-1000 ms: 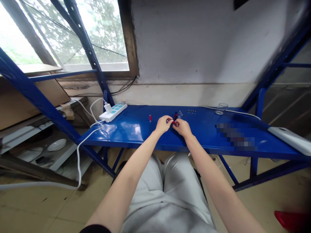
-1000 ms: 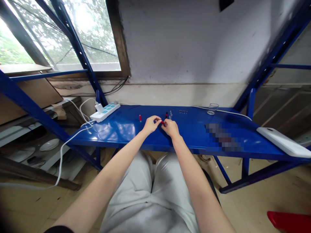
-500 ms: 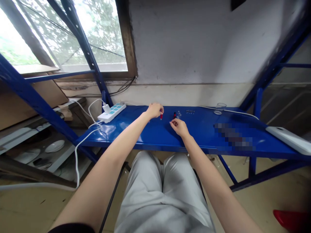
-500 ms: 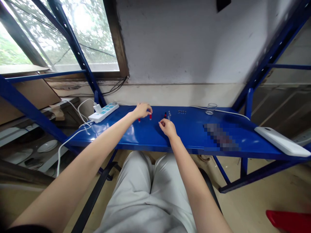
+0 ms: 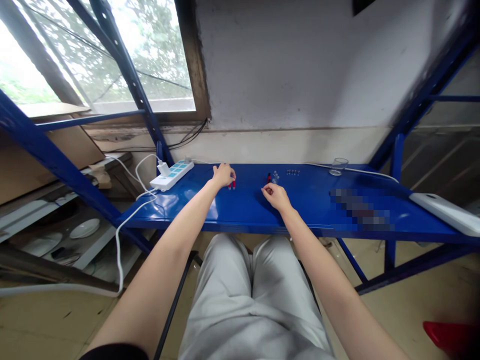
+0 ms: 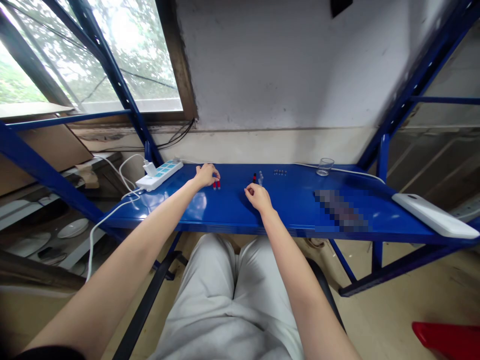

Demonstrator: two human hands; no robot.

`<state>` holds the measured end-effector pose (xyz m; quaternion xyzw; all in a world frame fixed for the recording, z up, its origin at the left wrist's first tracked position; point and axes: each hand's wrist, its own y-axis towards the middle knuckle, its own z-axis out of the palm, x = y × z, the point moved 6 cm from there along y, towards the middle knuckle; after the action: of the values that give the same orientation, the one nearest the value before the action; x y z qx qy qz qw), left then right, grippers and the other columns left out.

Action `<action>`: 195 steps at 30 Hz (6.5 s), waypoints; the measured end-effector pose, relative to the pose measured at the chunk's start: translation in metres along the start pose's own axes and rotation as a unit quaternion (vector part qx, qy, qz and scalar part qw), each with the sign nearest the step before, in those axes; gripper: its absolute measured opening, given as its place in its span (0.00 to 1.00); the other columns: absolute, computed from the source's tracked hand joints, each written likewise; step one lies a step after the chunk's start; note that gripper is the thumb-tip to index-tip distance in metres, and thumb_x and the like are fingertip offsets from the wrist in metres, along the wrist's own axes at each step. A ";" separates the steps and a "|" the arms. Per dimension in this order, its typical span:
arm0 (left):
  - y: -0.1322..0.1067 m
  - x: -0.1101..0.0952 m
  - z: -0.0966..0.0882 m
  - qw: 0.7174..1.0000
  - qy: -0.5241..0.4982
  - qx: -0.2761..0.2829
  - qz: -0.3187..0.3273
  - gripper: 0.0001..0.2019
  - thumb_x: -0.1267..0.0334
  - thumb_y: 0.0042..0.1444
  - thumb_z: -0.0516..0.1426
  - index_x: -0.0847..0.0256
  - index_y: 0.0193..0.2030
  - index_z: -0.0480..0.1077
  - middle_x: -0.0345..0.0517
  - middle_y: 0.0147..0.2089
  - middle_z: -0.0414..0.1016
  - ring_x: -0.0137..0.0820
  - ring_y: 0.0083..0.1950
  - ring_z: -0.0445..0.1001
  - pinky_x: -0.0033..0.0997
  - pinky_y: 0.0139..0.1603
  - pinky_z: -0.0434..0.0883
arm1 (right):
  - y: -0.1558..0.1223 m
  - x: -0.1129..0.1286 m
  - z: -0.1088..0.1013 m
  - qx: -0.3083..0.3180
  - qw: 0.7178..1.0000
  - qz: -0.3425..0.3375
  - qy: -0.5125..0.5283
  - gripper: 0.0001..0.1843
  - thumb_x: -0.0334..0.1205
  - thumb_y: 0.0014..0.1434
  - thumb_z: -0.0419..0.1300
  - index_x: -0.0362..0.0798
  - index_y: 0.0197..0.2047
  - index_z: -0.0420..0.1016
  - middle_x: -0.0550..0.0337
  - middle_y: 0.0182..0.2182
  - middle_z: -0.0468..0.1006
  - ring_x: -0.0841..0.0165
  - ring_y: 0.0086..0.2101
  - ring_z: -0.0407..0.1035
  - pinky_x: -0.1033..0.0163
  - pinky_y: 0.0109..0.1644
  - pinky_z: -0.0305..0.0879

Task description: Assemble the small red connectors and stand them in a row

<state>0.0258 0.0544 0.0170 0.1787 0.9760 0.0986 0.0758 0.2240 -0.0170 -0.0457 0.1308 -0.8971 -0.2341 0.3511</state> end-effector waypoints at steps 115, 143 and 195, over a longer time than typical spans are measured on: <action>-0.069 -0.059 0.053 0.864 -0.410 -0.283 -0.069 0.04 0.65 0.51 0.55 0.62 0.33 0.69 0.44 0.34 0.73 0.26 0.30 0.68 0.27 0.36 0.67 | -0.005 -0.026 -0.006 0.057 0.957 0.175 -0.224 0.23 0.39 0.57 0.44 0.54 0.52 0.72 0.53 0.54 0.66 0.55 0.51 0.54 0.45 0.50 0.50; -0.068 -0.047 0.059 0.843 -0.445 -0.277 -0.121 0.03 0.66 0.50 0.56 0.62 0.32 0.69 0.44 0.32 0.74 0.26 0.31 0.69 0.27 0.35 0.67 | 0.002 -0.012 -0.005 -0.081 0.967 0.071 0.229 0.11 0.49 0.56 0.49 0.50 0.33 0.59 0.64 0.23 0.64 0.72 0.23 0.58 0.65 0.29 0.56; -0.067 -0.077 0.051 0.879 -0.428 -0.209 0.028 0.09 0.59 0.50 0.58 0.58 0.37 0.76 0.44 0.34 0.77 0.26 0.30 0.69 0.28 0.37 0.68 | -0.005 -0.011 -0.004 -0.037 0.991 0.119 -0.058 0.21 0.43 0.63 0.36 0.46 0.49 0.65 0.51 0.27 0.74 0.62 0.27 0.68 0.62 0.33 0.57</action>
<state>0.0835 -0.0268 -0.0388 0.2104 0.7996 0.2165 0.5191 0.2349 -0.0183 -0.0524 -0.0038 -0.9157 -0.2312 0.3288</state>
